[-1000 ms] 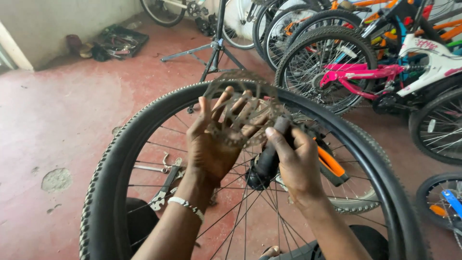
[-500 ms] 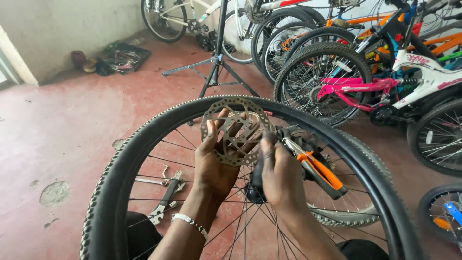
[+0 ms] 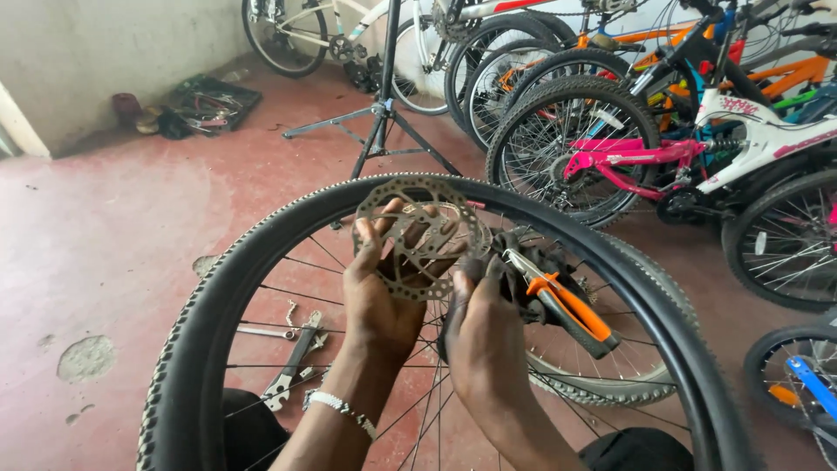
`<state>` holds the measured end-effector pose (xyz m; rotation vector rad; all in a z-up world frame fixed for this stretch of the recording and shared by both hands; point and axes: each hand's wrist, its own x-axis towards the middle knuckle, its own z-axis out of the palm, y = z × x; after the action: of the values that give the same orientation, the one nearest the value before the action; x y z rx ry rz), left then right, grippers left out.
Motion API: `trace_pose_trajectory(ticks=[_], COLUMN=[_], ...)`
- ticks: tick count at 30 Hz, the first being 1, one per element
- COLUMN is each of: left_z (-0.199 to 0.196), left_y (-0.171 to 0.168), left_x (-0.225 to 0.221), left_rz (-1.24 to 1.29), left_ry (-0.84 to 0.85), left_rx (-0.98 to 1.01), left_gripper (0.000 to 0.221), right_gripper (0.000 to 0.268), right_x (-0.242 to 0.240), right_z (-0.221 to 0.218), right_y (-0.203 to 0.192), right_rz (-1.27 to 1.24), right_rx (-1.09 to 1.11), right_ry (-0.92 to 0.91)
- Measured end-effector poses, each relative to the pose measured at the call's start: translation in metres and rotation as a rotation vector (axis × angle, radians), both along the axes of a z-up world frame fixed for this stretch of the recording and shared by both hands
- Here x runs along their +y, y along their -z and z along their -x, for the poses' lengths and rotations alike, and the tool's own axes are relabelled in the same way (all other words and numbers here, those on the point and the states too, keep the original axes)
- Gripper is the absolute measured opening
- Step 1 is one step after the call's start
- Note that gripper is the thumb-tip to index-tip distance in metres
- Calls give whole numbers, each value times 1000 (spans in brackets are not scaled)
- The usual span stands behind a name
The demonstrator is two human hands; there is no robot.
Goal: Cleaning a bicycle brake rotor using a small tool to scrape out debris from the holes and surface.
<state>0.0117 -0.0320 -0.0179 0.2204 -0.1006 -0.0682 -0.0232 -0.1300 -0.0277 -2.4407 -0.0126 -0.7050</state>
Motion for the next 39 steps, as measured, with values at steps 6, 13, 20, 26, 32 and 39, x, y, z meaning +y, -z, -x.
trace_pose_trajectory(ticks=[6,13,20,26,32,39], left_z=[6,8,8,10,8,2], left_y=[-3,1,6,4,1,12], left_x=[-4,4,-3,0,2,7], left_rz=[-54,-43,-53,7,-3,-7], left_ry=[13,-14,-49,-14,-30,-45], left_rx=[-11,52,111,59,99,20], left_gripper=[43,39,50,40,44,43], right_gripper=[35,44,31,28,32,31], right_x=[-16,-14,-10,-13,-2,5], right_z=[-15,-12,-5,-3,2,21], right_y=[8,0,-1,2,-9,6], right_rz=[158,54,54,33,4,53], right_rx=[-78,87,89,-6,188,320], right_ry=[164,120,63,0,-2,-18])
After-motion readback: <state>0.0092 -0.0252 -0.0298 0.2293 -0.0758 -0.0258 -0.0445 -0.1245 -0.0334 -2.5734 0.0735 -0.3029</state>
